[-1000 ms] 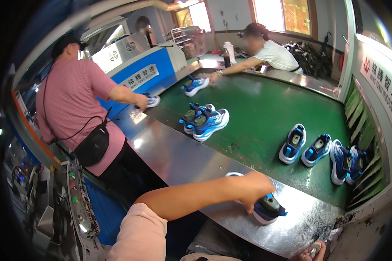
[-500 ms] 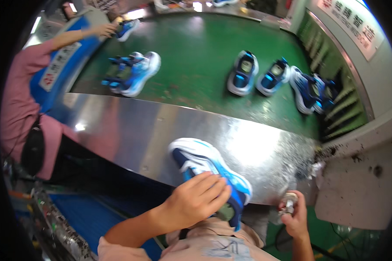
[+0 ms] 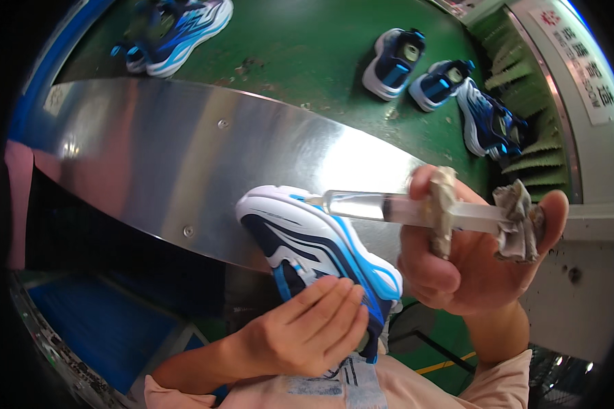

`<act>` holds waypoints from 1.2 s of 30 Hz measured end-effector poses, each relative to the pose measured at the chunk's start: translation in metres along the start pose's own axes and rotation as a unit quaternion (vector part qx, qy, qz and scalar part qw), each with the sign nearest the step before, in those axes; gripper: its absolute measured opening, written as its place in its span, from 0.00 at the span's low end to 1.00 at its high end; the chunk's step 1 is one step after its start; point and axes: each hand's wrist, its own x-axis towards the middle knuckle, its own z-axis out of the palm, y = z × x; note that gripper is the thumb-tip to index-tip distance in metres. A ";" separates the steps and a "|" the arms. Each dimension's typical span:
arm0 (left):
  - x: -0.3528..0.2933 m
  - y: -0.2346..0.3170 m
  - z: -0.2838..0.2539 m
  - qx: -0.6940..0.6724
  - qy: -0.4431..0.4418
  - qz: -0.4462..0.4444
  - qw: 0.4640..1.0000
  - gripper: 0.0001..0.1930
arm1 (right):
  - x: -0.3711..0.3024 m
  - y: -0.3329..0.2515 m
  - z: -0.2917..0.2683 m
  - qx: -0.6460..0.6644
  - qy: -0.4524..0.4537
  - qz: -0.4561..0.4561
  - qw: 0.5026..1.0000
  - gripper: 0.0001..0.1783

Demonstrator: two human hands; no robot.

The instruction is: The person applies glue to the seam between the upper and the sole of shoes using a syringe and then places the shoes on a conveyor belt.

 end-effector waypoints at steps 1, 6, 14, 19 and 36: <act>-0.002 0.000 0.002 -0.006 0.010 -0.004 1.000 0.08 | 0.010 0.003 -0.001 0.001 -0.015 0.019 1.000 0.59; -0.012 -0.003 0.005 0.004 0.022 0.010 1.000 0.09 | 0.044 0.016 -0.004 -0.012 -0.044 0.081 0.996 0.60; -0.017 -0.005 0.005 0.007 0.041 0.014 0.999 0.10 | 0.063 0.021 0.010 -0.028 0.072 0.105 0.991 0.59; -0.018 -0.006 0.006 0.003 0.054 0.008 0.999 0.09 | 0.061 0.019 0.015 -0.154 0.057 0.108 0.981 0.61; -0.010 0.000 -0.003 -0.001 -0.011 -0.023 1.000 0.07 | -0.062 0.044 0.018 -0.059 0.217 0.028 0.974 0.68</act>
